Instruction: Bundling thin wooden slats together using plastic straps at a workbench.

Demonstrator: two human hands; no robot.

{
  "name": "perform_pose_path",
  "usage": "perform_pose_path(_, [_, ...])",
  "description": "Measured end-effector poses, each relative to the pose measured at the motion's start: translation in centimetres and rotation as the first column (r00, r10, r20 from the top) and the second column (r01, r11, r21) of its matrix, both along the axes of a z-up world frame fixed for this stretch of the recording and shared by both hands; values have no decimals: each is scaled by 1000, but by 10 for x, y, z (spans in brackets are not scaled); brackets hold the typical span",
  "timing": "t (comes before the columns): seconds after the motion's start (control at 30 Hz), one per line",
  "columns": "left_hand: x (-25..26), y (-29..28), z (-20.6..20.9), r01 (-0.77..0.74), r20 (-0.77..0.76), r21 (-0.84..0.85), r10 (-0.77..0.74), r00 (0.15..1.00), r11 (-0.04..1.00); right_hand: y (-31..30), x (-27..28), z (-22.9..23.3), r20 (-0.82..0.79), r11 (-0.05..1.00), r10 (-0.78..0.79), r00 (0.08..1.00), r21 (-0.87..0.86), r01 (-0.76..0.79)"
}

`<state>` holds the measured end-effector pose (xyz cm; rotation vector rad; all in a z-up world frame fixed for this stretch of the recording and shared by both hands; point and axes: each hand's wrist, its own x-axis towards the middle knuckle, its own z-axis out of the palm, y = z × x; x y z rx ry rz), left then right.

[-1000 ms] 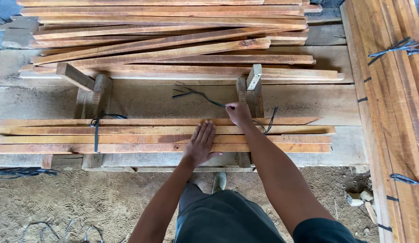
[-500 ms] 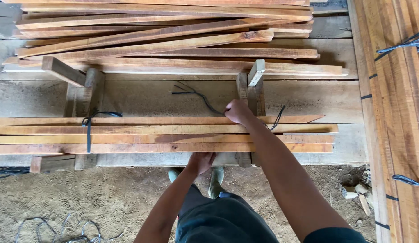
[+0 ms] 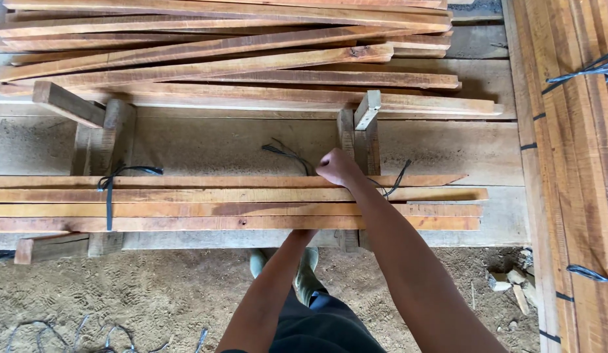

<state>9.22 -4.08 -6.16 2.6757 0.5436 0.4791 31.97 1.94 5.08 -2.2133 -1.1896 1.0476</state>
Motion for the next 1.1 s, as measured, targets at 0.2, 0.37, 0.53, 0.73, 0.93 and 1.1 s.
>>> perform_pose_path(0.2, [-21, -5, -23, -16, 21, 24, 15, 1000, 1000, 8, 16, -41, -35, 994, -95, 995, -58, 93])
perform_pose_path(0.37, [-58, -9, 52, 21, 71, -233, -4, 997, 972, -3, 0, 24, -54, 980, -189, 980, -71, 185])
perform_pose_path(0.53, [-97, -22, 89, 72, 108, -427, -28, 994, 901, -37, -37, 70, -206, 920, -340, 917, 129, 370])
perform_pose_path(0.73, [-120, -40, 110, 96, 254, -661, 101, 962, 745, -109, -98, 95, -390, 860, -340, 856, 240, 451])
perform_pose_path(0.93, [-130, -51, 170, 158, 246, -760, 54, 968, 630, -165, -150, 127, -558, 744, -394, 730, 272, 610])
perform_pose_path(1.1, [-135, -44, 197, 188, 245, -787, 18, 969, 588, -181, -163, 154, -645, 702, -374, 666, 272, 658])
